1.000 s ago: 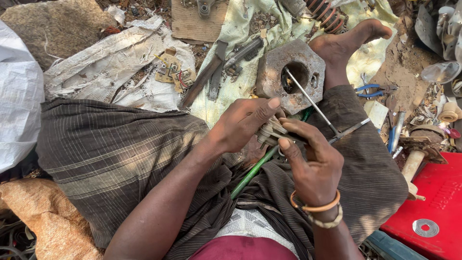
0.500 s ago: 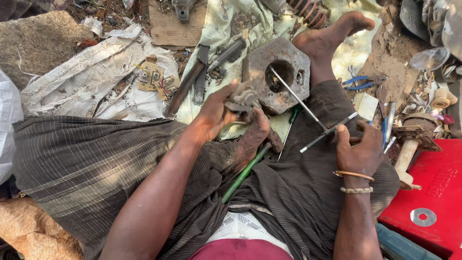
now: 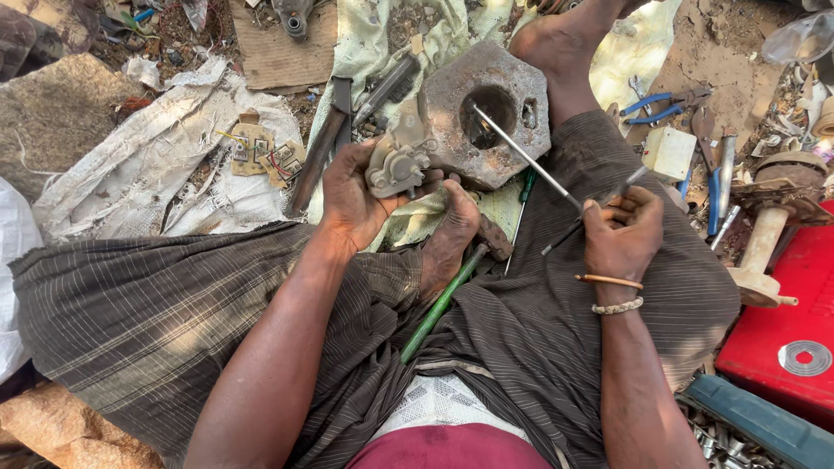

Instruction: The person is sitting on the ground and using a hammer and chisel to work on a mechanical part. They repeatedly strike the part with the hammer and chisel, then use a screwdriver to adjust or remove components. The person also picks up and examines the part, and places it back down to continue working.

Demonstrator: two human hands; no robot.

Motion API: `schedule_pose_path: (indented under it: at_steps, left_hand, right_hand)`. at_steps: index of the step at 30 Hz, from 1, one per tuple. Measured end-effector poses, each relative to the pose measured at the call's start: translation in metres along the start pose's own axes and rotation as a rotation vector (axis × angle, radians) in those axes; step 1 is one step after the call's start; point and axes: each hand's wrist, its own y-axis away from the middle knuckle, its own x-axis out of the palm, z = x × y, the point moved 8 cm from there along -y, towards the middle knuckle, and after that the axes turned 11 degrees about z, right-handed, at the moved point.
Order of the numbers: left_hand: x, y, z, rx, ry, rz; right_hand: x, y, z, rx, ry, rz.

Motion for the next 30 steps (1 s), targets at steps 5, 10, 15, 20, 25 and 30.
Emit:
schedule_pose_path:
  at_steps: [5,10,15,20,25,30]
  left_hand:
    - [0.005,-0.001,0.004,-0.012,0.086,0.018]
    - [0.001,0.002,0.003,0.014,-0.006,-0.045]
    - [-0.009,-0.001,-0.001,0.047,-0.173,-0.063]
    - [-0.011,-0.008,0.002,0.085,-0.19,-0.017]
    - [-0.016,-0.003,0.001,0.127,-0.155,-0.025]
    - [-0.018,-0.005,-0.003,0.137,-0.141,-0.055]
  right_hand:
    - [0.032,0.004,-0.015,0.037,0.105,0.232]
    - [0.017,0.002,0.002,-0.042,-0.015,0.097]
    - [-0.046,0.03,0.057,-0.21,0.006,-0.247]
    - [-0.055,0.048,0.083,-0.118,-0.344,-0.116]
    - [-0.039,0.054,0.098,-0.089,-0.389,-0.058]
    - [-0.037,0.053,0.101,-0.109,-0.449,-0.048]
